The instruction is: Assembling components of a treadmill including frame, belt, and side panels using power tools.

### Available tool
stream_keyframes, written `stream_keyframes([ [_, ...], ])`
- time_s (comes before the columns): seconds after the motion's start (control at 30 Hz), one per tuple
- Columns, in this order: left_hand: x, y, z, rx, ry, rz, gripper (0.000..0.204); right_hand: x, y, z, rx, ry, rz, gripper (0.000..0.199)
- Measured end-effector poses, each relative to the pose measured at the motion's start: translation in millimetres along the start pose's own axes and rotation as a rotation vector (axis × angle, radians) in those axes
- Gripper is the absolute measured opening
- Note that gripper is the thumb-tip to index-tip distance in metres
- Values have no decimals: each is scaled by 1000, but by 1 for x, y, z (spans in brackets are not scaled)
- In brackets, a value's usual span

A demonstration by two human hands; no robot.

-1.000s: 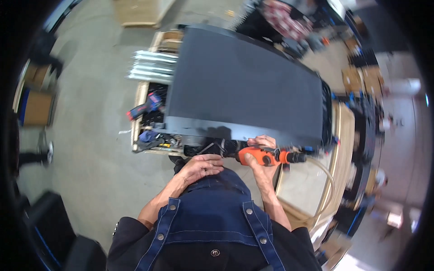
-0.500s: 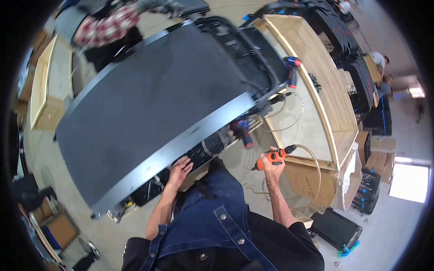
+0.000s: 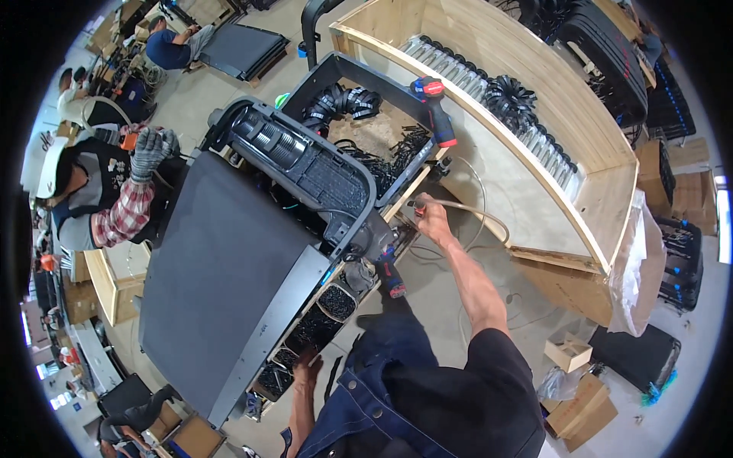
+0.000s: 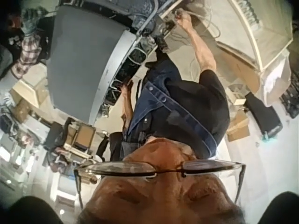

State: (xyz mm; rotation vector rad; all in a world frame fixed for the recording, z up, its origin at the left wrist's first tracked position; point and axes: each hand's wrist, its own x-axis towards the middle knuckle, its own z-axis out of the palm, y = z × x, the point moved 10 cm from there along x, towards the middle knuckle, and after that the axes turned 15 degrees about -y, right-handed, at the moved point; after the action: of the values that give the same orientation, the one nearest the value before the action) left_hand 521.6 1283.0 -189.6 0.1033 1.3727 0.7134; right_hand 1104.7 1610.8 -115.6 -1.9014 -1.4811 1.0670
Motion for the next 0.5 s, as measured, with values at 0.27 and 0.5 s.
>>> stream_keyframes([
  [0.27, -17, -95, 41, -178, -41, -24, 48, 22, 2, 51, -91, -99, -177, 40],
  [0.5, 36, -129, 177, -174, -153, 16, 47, -35, 55, 34, -112, 164, -161, 52],
])
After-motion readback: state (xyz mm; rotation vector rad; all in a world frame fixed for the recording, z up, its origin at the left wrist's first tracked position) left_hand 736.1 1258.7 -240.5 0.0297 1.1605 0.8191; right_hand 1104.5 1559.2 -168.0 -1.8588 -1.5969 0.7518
